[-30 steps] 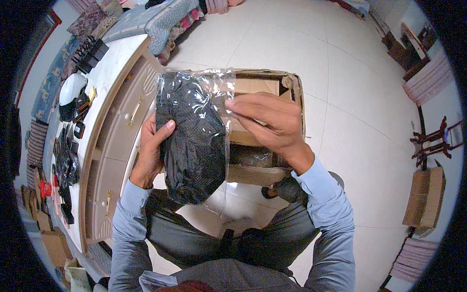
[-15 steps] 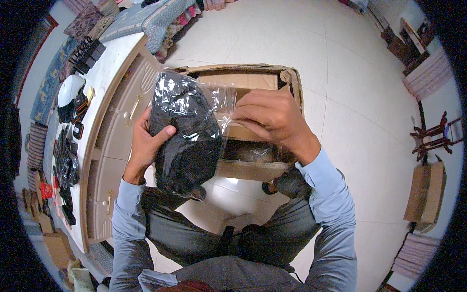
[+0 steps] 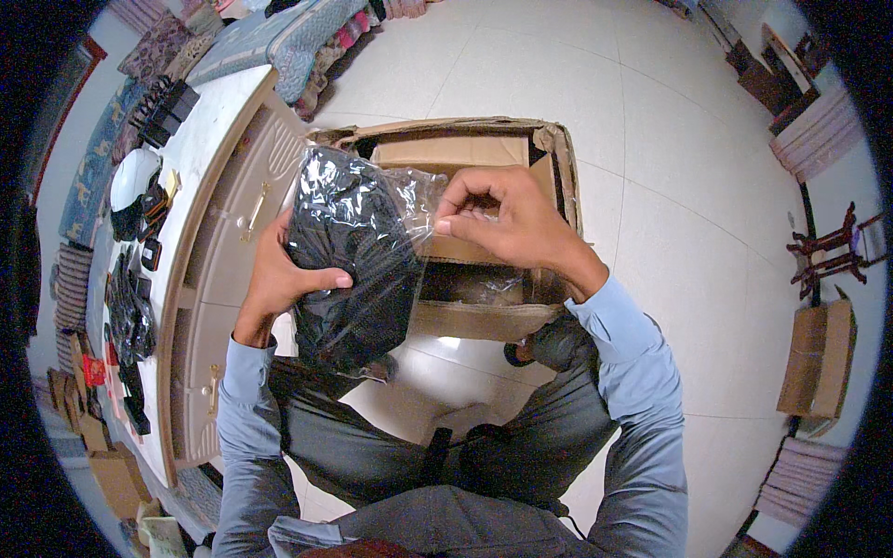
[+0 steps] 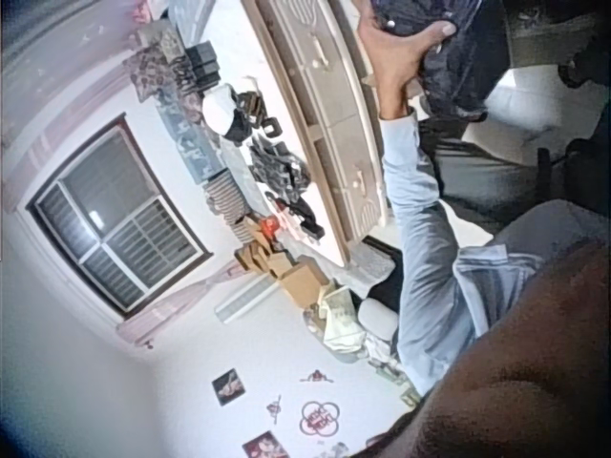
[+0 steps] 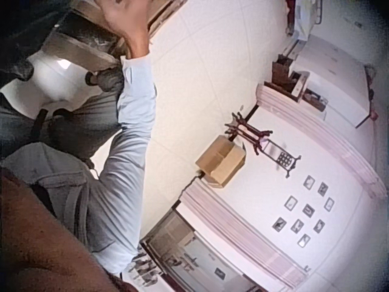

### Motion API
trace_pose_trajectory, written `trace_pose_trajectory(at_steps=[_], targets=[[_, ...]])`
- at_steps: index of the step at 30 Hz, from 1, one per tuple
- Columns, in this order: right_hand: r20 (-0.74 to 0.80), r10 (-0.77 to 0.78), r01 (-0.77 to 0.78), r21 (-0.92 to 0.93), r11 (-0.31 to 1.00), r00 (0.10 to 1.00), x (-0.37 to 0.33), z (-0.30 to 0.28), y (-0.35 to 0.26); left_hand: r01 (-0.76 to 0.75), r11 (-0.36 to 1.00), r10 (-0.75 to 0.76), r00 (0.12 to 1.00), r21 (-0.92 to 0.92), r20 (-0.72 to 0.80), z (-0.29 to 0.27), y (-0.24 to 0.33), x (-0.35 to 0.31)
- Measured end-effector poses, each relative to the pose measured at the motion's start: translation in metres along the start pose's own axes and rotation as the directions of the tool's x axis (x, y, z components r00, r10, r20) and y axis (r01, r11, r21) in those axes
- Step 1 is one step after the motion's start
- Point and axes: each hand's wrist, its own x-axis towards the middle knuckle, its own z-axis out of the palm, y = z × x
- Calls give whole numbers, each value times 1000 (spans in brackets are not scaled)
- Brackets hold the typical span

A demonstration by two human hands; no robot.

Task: The person unpacks electronic equipment, including walkie-talkies and chargers, from cardboard boxes on the floor and places them on a white table. They also handle and examine a helmet and several black mesh bags.

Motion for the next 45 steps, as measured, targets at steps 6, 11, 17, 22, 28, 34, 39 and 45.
trace_pose_trajectory(at_steps=[6,11,17,22,28,34,39,45], targets=[[-75,126,-113,156,981,989,4,2,12,34,999,-34,998,-1,53,-2,-4,-2],[-302,148,-90,197,976,942,7,-20,27,76,997,-72,977,-13,202,5,-11,-9],[-330,149,-33,333,943,932,7,-8,15,83,995,-73,980,-46,184,11,-12,-6],[-329,-389,282,-327,902,860,8,18,-20,64,998,-60,971,-10,231,13,-10,0],[-63,-342,220,-654,724,937,2,39,-7,-62,984,24,974,166,224,31,-11,-3],[-436,66,-94,-43,995,897,11,4,37,47,999,-44,959,-4,280,20,-16,-7],[-514,113,-247,-199,948,850,3,12,25,98,995,-81,937,-33,339,20,-17,-7],[-102,-702,386,-775,500,705,-6,15,-4,71,997,-70,943,9,324,17,-16,-3]])
